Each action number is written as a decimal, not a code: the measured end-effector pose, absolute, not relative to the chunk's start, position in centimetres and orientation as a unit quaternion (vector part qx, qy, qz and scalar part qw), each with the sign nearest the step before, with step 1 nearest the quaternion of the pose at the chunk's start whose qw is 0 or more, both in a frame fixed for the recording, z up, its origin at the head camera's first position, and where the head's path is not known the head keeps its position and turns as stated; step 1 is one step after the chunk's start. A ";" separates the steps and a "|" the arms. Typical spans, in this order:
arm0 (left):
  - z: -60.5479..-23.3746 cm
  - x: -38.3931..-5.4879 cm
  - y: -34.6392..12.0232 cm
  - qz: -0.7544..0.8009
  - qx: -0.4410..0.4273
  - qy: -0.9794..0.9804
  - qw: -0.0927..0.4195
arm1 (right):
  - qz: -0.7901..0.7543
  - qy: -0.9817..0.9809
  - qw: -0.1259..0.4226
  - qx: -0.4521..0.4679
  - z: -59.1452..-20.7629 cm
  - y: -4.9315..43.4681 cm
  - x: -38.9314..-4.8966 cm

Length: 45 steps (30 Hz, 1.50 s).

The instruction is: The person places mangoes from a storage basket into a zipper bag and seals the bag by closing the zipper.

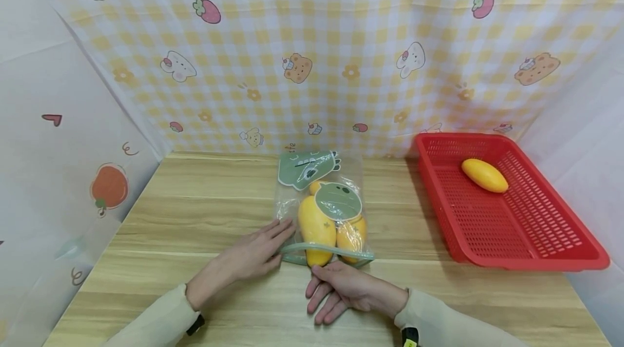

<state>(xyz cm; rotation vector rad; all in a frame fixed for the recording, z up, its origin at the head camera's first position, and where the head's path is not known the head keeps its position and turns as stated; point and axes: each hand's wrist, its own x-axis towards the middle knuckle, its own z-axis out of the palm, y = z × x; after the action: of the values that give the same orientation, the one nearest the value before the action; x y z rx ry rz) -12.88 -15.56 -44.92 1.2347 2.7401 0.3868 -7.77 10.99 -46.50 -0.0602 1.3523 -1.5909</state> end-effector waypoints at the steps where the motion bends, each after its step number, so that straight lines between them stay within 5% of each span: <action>1: -44.9 -12.9 -15.6 0.128 0.407 0.903 0.055 | -0.658 0.559 0.504 -0.024 -46.5 11.0 -7.7; 45: -45.1 -12.4 -15.6 0.156 0.380 0.911 0.035 | -0.634 0.558 0.533 -0.037 -45.3 12.6 -7.7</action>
<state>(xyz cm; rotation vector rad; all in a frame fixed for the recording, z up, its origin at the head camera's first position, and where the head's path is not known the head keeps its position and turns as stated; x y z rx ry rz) -12.45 -15.60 -45.14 1.1693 2.7998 0.4793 -7.72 12.62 -45.35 -0.0889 1.3310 -1.5121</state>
